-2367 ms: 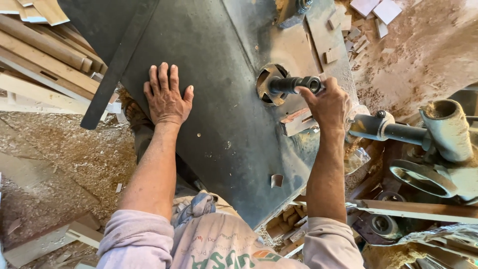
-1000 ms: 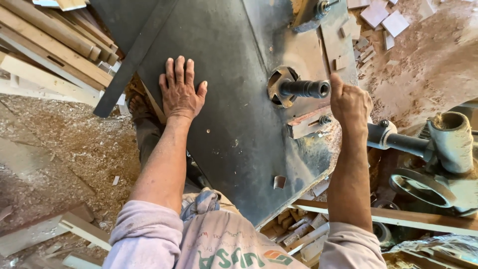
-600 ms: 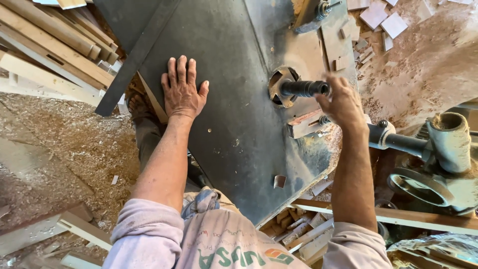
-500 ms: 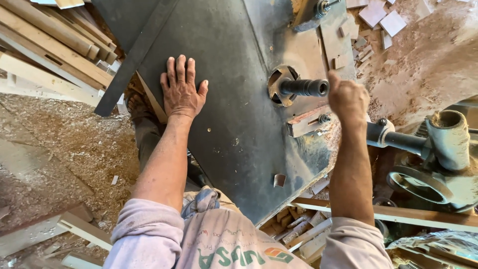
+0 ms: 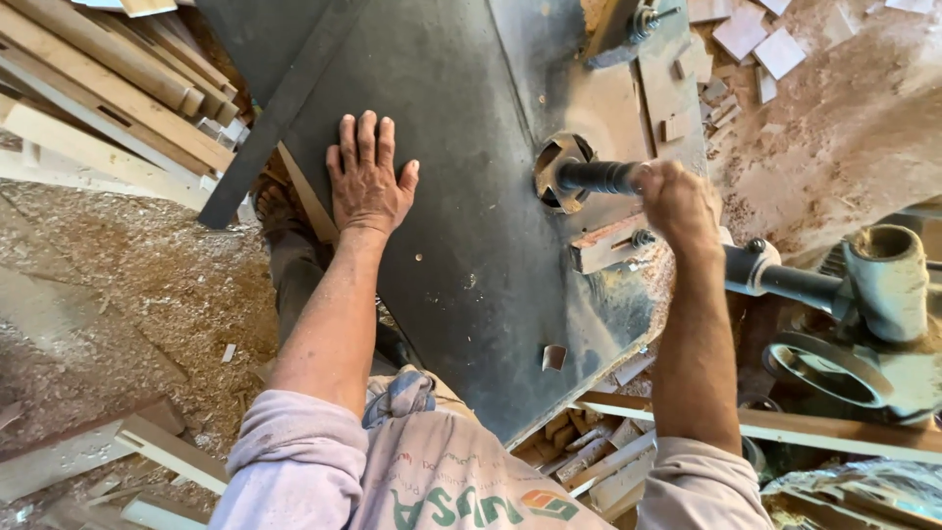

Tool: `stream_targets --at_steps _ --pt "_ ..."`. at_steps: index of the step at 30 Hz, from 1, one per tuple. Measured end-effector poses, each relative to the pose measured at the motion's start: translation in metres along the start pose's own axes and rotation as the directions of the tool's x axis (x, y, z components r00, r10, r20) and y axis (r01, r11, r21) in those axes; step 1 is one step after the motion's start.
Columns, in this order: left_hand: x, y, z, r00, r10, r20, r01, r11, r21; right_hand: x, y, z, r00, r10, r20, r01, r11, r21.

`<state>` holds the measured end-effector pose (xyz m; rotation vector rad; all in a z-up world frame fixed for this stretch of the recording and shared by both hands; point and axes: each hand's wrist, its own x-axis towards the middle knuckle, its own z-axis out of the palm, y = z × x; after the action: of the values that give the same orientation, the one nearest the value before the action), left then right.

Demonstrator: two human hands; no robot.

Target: Adjusting the spindle of a woodworking shaper machine using wrenches and performing a test cut on a wood plank.

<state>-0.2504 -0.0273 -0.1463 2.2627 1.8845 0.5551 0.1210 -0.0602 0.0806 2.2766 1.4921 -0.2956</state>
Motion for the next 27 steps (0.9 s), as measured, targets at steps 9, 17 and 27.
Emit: stream_targets --at_steps 9,17,27 --pt "0.001 -0.001 -0.001 1.0 0.011 -0.014 -0.011 1.0 0.0 -0.024 -0.028 -0.034 0.99 -0.112 0.087 0.122 0.984 -0.132" --pt "0.0 -0.001 -0.002 1.0 0.003 -0.005 -0.003 1.0 -0.005 -0.009 -0.015 -0.003 0.998 -0.055 -0.044 0.056 0.998 0.034" --pt "0.002 0.0 -0.007 1.0 0.002 0.008 -0.002 1.0 -0.027 -0.007 0.006 0.02 0.973 -0.188 -0.132 0.214 0.95 0.227"
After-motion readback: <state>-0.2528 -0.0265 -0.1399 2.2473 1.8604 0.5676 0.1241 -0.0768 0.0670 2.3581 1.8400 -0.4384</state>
